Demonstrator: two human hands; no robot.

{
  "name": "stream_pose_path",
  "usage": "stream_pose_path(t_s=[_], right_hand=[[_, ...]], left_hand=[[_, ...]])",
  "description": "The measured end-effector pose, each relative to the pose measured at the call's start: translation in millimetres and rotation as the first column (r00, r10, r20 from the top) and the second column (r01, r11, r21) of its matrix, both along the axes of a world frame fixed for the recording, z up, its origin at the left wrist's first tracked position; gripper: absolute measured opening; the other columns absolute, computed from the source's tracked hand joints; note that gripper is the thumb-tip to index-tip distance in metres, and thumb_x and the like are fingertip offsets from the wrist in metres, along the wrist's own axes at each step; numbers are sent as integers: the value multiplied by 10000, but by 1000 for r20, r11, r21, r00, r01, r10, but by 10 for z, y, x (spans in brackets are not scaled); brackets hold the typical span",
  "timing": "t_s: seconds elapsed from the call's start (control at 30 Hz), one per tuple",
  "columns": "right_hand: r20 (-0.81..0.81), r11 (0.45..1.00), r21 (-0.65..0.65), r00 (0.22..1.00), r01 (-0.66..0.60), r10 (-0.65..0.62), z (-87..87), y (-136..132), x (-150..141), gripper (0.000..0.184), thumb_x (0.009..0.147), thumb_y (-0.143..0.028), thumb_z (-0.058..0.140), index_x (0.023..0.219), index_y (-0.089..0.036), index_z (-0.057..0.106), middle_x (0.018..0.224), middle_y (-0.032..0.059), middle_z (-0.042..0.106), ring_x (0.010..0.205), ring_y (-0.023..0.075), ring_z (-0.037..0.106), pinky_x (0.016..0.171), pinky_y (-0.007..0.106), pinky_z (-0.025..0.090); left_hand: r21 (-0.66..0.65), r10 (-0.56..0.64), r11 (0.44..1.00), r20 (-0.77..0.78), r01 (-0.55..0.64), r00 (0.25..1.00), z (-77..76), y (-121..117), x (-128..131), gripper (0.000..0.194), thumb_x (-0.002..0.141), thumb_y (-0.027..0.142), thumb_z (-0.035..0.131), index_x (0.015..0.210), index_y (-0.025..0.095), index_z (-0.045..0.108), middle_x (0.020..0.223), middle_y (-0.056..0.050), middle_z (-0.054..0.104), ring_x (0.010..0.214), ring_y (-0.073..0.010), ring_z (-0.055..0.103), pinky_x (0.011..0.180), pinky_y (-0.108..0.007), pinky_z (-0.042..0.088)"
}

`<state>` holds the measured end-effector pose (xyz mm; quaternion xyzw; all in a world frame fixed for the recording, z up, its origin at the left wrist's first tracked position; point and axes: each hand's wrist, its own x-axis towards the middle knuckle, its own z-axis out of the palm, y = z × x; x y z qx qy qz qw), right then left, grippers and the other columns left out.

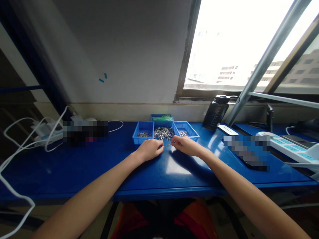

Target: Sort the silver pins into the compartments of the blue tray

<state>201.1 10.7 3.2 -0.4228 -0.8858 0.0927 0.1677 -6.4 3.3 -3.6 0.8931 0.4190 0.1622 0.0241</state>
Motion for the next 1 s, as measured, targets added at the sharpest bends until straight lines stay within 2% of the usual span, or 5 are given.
stream_pose_path(t_s=[0.17, 0.5, 0.63, 0.83, 1.0], right_hand=[[-4, 1000, -18, 1000, 8, -8, 11, -7, 2, 152, 816, -254, 432, 888, -180, 543, 590, -13, 564, 533, 95, 476, 523, 201, 295], [-69, 995, 73, 995, -68, 73, 54, -117, -90, 147, 832, -252, 426, 918, -186, 526, 540, -40, 518, 481, 73, 428, 498, 189, 261], [-38, 998, 69, 999, -11, 13, 40, -68, -49, 157, 831, -259, 430, 921, -186, 536, 561, -28, 539, 498, 83, 447, 497, 195, 263], [42, 999, 45, 999, -17, 16, -55, 20, -8, 154, 829, -264, 444, 885, -186, 565, 608, -2, 584, 543, 101, 492, 531, 204, 297], [-20, 997, -10, 997, -72, 72, -75, -33, -80, 172, 844, -284, 426, 903, -185, 554, 619, -1, 591, 539, 96, 505, 525, 195, 316]], left_hand=[[-26, 7, 1000, 3, -7, 1000, 9, -9, 2, 181, 790, 298, 445, 771, 197, 594, 737, -23, 634, 672, -159, 577, 577, -223, 374], [-17, -18, 1000, -12, 18, 1000, 16, -22, 17, 176, 790, 299, 446, 787, 214, 600, 757, -11, 626, 700, -160, 574, 576, -227, 371], [21, -14, 1000, -13, 15, 1000, 24, -33, 19, 165, 784, 289, 446, 748, 203, 583, 740, -7, 611, 687, -151, 564, 566, -223, 359], [82, 14, 996, 91, -21, 996, 78, -76, 47, 202, 821, 298, 402, 797, 192, 572, 758, -7, 591, 677, -131, 546, 578, -221, 365], [69, -27, 997, 148, 17, 989, 102, -102, 64, 233, 842, 323, 394, 864, 197, 588, 805, -10, 586, 669, -112, 538, 585, -213, 374]])
